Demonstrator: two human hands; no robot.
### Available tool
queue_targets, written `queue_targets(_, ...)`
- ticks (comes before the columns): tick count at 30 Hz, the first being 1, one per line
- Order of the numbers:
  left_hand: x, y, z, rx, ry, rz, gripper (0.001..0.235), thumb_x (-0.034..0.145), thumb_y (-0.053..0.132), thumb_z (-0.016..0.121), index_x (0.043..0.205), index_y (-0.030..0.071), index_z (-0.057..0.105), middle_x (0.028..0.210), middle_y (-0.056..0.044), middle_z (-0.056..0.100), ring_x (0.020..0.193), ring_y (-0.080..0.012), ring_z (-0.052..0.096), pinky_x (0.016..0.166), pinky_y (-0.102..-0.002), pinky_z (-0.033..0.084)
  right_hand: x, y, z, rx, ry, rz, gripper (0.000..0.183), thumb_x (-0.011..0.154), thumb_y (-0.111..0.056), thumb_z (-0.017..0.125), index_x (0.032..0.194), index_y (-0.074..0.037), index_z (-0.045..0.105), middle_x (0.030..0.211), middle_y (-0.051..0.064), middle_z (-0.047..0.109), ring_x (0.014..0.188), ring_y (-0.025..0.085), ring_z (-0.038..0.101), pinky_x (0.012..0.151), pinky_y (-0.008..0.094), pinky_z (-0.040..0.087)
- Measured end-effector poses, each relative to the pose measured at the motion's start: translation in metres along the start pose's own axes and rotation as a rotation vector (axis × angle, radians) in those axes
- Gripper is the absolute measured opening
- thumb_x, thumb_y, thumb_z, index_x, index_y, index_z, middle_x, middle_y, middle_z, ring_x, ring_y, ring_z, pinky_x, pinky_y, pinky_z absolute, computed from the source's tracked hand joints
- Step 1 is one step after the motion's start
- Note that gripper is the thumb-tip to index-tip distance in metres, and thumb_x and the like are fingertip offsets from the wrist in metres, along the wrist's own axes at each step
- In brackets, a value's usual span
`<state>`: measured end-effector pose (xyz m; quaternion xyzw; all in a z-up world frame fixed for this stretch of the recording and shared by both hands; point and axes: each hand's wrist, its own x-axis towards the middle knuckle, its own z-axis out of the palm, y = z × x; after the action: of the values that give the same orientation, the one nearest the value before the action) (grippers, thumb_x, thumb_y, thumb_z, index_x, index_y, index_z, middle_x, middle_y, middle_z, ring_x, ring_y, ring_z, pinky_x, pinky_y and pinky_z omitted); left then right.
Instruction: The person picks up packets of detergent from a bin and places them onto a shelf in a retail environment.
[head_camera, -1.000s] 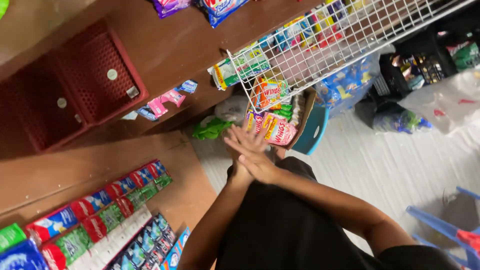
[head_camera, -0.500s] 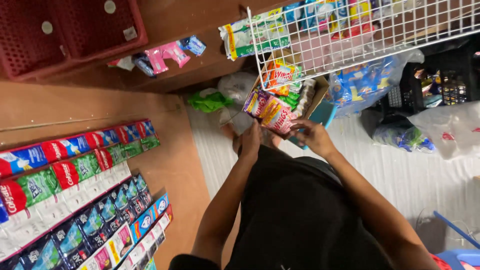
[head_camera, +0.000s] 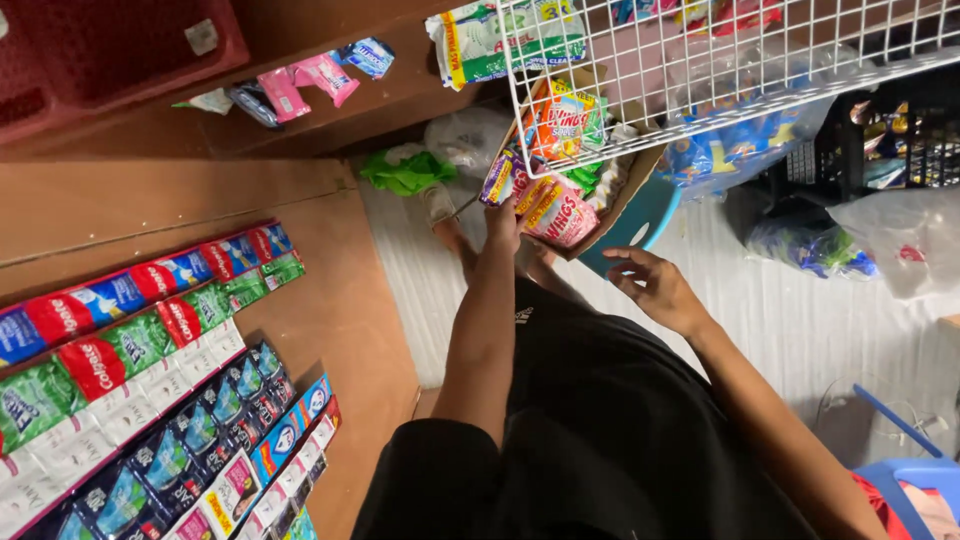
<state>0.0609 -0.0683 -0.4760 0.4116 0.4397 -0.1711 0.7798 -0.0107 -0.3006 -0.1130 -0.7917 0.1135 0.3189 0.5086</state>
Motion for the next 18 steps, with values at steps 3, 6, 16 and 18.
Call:
queue_targets(3,0.025,-0.017,0.021,-0.131,0.244,0.125,0.053,0.086,0.005,0.068,0.134,0.0,0.046,0.125,-0.016,0.065,0.105,-0.031,0.07,0.084,-0.049,0.064,-0.003,0.01,0.004,0.053,-0.017,-0.013,0.037,0.098,-0.013,0.067,0.134,-0.008,0.063,0.107,0.007,0.074,0.094,0.012,0.07,0.081,0.03,0.058)
queue_targets(6,0.017,-0.017,0.032,-0.143,0.286,0.131,0.048,0.085,0.003,0.07,0.129,-0.002,0.052,0.124,-0.017,0.066,0.101,-0.0302,0.07,0.082,-0.047,0.063,-0.008,0.006,0.006,0.088,-0.047,0.017,0.039,0.096,-0.012,0.067,0.134,-0.007,0.063,0.108,0.006,0.073,0.094,0.011,0.07,0.083,0.029,0.058)
queue_targets(16,-0.013,0.016,0.022,-0.103,0.28,-0.074,0.039,0.09,0.021,0.072,0.127,0.012,0.06,0.126,-0.002,0.064,0.11,-0.0196,0.059,0.084,-0.043,0.048,-0.02,0.001,0.008,0.109,-0.049,0.042,0.038,0.096,-0.01,0.065,0.133,-0.005,0.063,0.121,0.003,0.072,0.098,0.01,0.07,0.087,0.029,0.059)
queue_targets(18,0.004,-0.004,0.01,-0.107,0.18,0.043,0.04,0.092,0.026,0.07,0.129,0.014,0.062,0.126,-0.002,0.063,0.108,-0.0181,0.056,0.086,-0.039,0.045,-0.022,-0.001,0.007,0.094,-0.057,0.078,0.04,0.095,-0.008,0.064,0.135,-0.006,0.061,0.123,0.003,0.071,0.099,0.012,0.07,0.087,0.03,0.058)
